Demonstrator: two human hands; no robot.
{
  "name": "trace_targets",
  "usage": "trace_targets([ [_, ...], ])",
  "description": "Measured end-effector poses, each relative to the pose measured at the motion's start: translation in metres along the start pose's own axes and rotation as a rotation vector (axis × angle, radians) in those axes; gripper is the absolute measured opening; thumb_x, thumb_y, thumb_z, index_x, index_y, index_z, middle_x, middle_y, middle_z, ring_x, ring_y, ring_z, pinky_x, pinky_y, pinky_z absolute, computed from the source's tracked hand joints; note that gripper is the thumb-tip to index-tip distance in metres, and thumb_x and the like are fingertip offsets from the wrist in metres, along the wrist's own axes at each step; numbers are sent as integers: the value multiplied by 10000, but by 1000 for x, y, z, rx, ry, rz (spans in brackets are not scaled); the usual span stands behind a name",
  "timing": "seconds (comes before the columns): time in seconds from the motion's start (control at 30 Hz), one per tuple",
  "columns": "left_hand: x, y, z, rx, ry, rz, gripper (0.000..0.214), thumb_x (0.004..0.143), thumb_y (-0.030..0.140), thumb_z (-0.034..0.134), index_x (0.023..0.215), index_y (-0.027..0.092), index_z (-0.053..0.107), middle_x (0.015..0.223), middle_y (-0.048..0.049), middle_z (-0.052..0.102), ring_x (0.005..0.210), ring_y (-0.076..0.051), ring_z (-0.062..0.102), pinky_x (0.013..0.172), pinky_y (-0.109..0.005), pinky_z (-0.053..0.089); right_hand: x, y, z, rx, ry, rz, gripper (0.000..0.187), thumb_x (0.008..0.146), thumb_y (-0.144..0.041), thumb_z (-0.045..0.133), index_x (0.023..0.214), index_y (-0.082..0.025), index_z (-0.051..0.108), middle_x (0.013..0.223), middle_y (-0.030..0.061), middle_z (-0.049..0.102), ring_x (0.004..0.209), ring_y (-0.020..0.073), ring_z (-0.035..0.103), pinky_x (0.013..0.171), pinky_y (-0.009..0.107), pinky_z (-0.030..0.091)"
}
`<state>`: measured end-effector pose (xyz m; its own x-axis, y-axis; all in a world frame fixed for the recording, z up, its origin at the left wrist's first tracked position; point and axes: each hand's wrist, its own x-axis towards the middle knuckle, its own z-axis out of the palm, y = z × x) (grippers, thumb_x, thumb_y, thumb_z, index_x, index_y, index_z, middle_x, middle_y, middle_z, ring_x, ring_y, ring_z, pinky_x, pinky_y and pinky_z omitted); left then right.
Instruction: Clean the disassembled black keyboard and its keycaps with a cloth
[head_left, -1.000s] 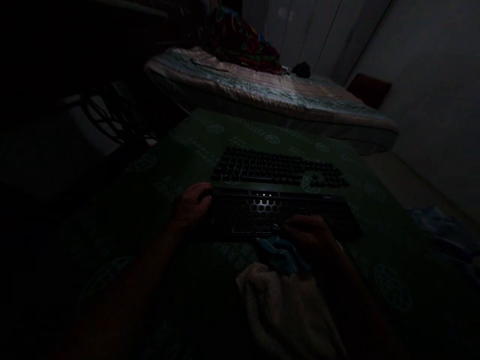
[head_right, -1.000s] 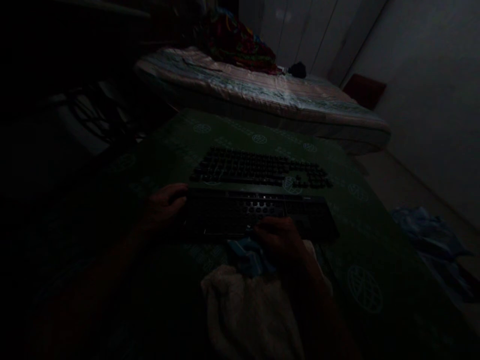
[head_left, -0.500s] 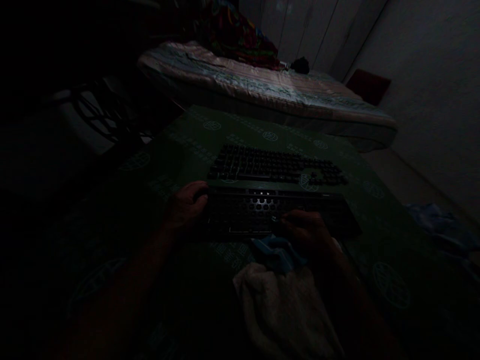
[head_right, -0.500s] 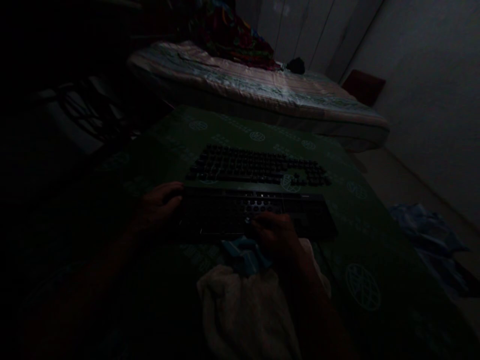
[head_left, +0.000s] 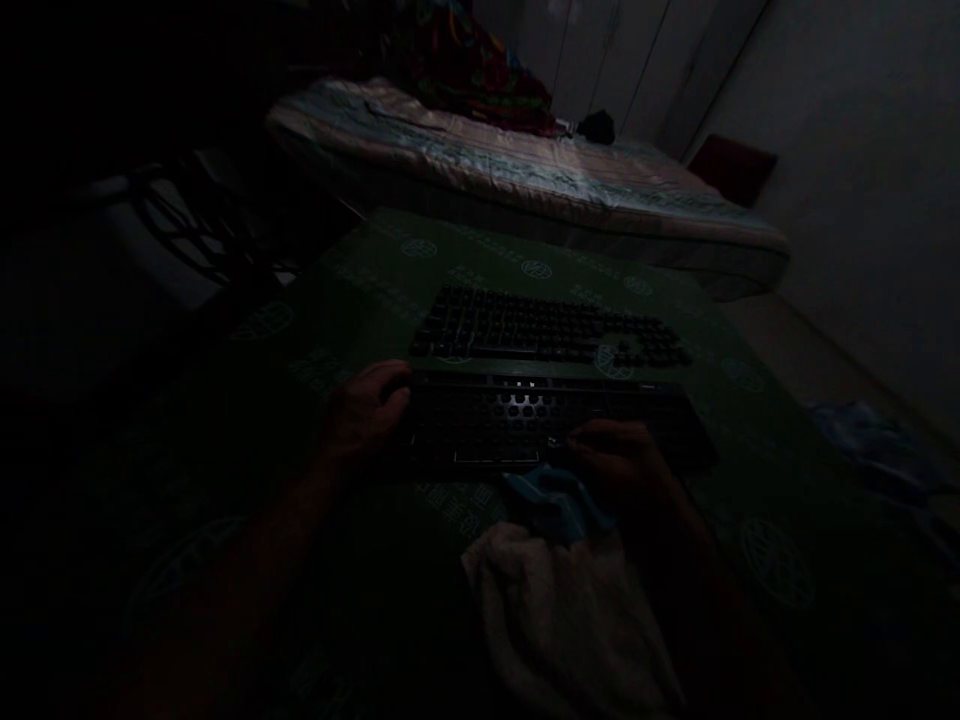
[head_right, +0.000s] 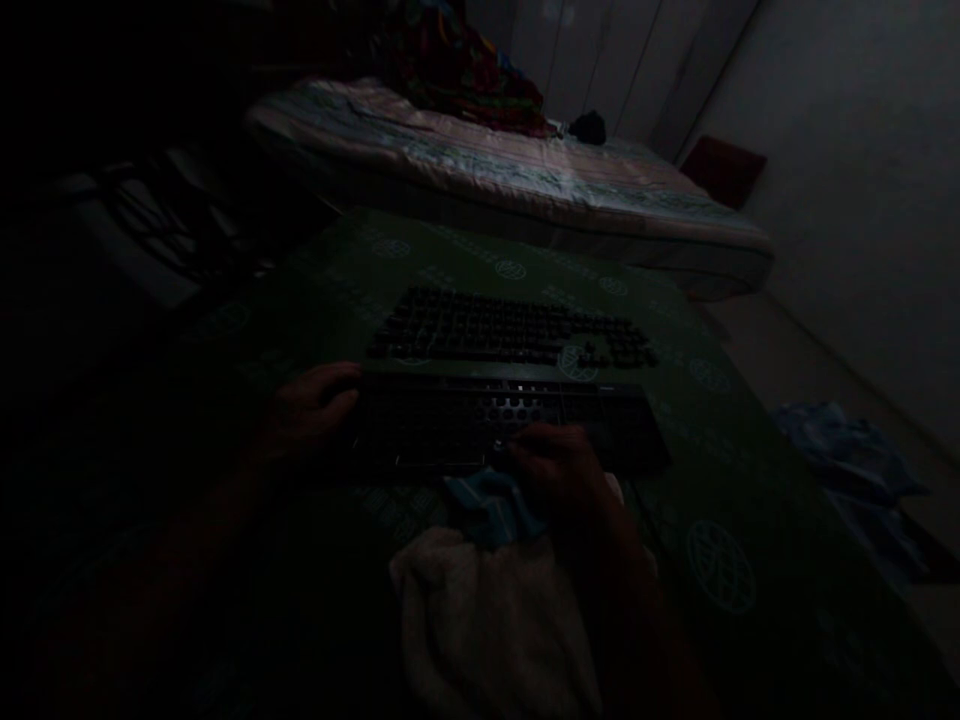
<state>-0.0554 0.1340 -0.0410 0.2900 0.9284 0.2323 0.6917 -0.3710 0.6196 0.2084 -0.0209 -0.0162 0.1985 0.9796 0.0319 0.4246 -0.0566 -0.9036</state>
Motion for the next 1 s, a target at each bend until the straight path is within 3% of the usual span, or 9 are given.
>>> trace_targets([
  [0.17,1,-3,2,-9,9,16,358,705,334,409,974,174,583,1155,-87,596,1096,-244,540,997,-380,395,-1,0,-7,35,90,52,185,689,-331,656,693,-151,698,645,32,670,590,148,600,504,217,432],
  [0.43,2,-3,1,-26,3,6,353,705,351,417,970,185,581,1160,-80,594,1083,-244,548,994,-383,400,-2,0,-5,55,-11,45,200,699,-332,641,678,-138,687,606,28,644,540,128,568,462,207,406],
  [0.6,1,-1,-1,-25,-1,-14,359,708,355,415,979,189,581,1172,-83,589,1100,-243,539,1000,-378,392,-2,-4,-15,45,75,96,205,657,-346,670,661,-143,690,625,50,662,564,159,588,469,234,426],
  [0.83,1,1,-2,0,2,-18,370,715,352,412,999,182,580,1188,-82,583,1100,-244,542,994,-387,399,3,7,-2,-2,113,-19,180,700,-328,633,703,-160,700,627,25,662,556,141,578,493,224,421],
  [1.0,2,1,-3,7,-18,-36,391,715,347,415,1006,145,581,1195,-106,576,1113,-254,530,1002,-383,386,3,10,-2,-8,79,14,193,714,-316,610,658,-149,688,581,9,616,497,110,520,448,204,370],
])
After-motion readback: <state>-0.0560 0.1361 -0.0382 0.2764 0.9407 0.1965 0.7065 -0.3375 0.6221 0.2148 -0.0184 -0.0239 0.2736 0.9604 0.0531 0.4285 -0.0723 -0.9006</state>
